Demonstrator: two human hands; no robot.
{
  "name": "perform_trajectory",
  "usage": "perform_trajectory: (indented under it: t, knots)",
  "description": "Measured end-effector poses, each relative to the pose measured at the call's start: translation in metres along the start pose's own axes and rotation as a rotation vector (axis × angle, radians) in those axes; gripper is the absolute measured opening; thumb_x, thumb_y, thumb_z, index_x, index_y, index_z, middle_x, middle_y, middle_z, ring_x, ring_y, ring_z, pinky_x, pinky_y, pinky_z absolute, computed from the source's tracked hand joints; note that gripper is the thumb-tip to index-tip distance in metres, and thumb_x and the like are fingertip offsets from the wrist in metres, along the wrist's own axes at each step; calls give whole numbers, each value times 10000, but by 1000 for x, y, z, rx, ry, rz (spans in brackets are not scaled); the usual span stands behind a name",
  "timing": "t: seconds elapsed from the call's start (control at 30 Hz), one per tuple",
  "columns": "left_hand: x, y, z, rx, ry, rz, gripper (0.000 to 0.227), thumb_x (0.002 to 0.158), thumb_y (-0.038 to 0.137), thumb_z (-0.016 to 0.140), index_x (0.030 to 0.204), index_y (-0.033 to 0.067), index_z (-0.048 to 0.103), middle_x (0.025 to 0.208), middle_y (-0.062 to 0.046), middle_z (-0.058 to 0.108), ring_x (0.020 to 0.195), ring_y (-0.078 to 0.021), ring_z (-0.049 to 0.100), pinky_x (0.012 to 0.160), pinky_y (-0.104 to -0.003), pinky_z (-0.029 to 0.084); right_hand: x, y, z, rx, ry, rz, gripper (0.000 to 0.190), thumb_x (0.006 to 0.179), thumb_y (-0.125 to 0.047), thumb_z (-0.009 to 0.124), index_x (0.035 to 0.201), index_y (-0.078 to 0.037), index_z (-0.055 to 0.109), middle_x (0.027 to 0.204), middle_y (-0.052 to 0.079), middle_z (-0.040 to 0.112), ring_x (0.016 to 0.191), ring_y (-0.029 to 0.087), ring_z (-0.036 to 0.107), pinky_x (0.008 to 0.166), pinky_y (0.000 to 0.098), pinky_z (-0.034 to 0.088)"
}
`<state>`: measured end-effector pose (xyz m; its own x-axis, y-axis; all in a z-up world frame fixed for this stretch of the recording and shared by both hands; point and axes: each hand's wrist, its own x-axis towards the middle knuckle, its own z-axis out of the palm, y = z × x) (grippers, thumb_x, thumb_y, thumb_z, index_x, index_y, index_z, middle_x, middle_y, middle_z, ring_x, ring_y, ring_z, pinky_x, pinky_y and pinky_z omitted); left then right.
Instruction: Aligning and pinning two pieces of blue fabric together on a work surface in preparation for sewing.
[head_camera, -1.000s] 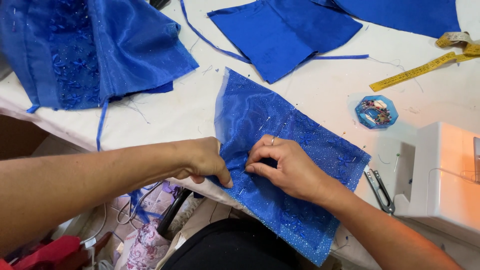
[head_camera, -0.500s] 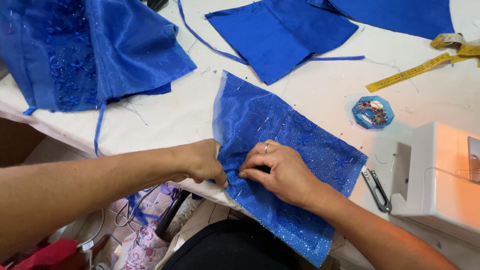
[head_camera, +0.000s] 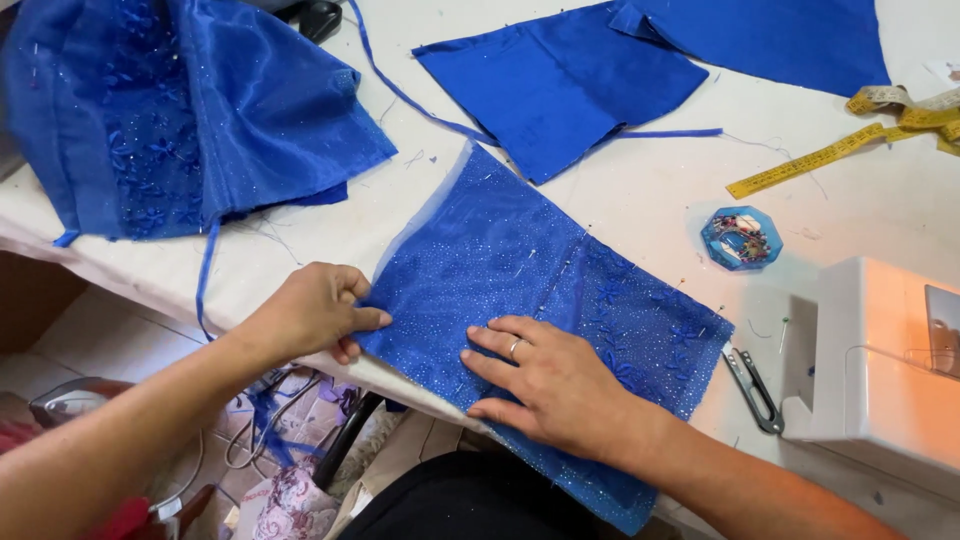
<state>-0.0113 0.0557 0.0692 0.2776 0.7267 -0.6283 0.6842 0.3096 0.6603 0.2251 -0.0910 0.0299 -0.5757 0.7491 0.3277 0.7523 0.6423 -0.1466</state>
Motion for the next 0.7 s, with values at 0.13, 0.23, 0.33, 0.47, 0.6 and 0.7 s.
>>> perform_trajectory:
  t: [0.13,0.23,0.33,0.47,0.6,0.7]
  knots:
    - [-30,16,1,248,78,-24,325,909,212,762,1170,142,582,712,-99,719,560,-178,663,552,-299,515,2,-4,-13,37,-156,23,803,885,-686,564,1393,-63,555,1434,160,545,1335,355,462,1096,508,358]
    - [-38,15,2,235,101,5,363,914,221,752,1204,167,541,752,-75,676,588,-181,647,587,-326,530,-9,-24,-23,-21,-92,10,875,805,-665,737,1352,-8,551,1411,190,551,1306,368,500,1123,520,350]
    - [-37,2,4,307,158,84,385,929,312,706,1231,203,495,793,-64,626,620,-198,534,597,-364,433,-31,-43,-13,-183,-161,38,577,877,-395,690,1304,-19,589,1276,161,600,1193,341,531,1084,498,384]
    - [-19,-31,13,336,221,230,494,900,362,675,1310,228,434,1260,-212,658,1202,-318,650,890,-479,531,-33,-44,-20,-125,-115,10,390,922,-249,646,1220,3,656,1183,160,659,1144,344,580,1070,482,422]
    - [-12,-46,21,442,311,362,496,930,397,613,1342,215,404,1160,-184,672,978,-416,680,776,-549,524,-1,-34,-31,65,35,67,271,921,-306,697,1003,-51,738,1045,95,730,954,269,685,895,410,544]
    - [-9,-51,27,502,371,422,461,952,375,576,1347,204,411,1026,-97,701,789,-401,698,665,-540,513,19,-10,-8,51,102,21,214,966,-150,632,1085,9,709,1132,153,714,1038,277,685,1008,436,527]
